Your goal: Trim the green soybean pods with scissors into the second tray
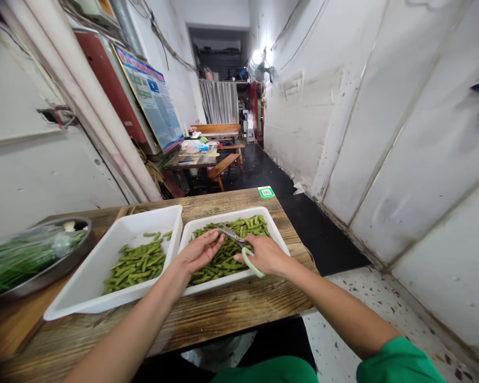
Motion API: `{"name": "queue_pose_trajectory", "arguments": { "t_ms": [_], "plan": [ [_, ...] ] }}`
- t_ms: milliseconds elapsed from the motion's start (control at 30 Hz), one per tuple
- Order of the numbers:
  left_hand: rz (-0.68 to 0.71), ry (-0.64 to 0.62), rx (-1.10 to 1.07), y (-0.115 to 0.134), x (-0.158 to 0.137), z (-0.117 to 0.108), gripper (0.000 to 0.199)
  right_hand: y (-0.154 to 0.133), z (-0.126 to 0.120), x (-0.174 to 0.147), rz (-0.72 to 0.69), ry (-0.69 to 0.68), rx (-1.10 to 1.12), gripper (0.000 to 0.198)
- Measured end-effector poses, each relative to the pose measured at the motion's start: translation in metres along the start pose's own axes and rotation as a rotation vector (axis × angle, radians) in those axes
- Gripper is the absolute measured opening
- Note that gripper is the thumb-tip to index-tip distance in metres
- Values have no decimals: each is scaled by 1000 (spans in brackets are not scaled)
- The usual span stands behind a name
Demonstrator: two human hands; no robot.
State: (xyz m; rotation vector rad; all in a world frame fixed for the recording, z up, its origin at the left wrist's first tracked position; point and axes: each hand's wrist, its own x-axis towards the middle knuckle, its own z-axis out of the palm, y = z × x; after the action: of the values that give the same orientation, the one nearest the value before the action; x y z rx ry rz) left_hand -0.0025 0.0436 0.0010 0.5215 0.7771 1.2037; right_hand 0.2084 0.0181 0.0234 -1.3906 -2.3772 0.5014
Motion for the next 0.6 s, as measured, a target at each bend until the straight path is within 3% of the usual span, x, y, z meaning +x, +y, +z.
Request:
{"name": "queue_pose_trajectory", "arguments": {
  "t_ms": [267, 600],
  "plan": [
    [-37, 19, 35, -4, -1, 2, 14, 6, -2, -2, 3, -13, -18, 49],
    [-249, 108, 103, -18, 3, -3, 16, 24, -13, -1, 32, -232, 105, 45]
  ]
}}
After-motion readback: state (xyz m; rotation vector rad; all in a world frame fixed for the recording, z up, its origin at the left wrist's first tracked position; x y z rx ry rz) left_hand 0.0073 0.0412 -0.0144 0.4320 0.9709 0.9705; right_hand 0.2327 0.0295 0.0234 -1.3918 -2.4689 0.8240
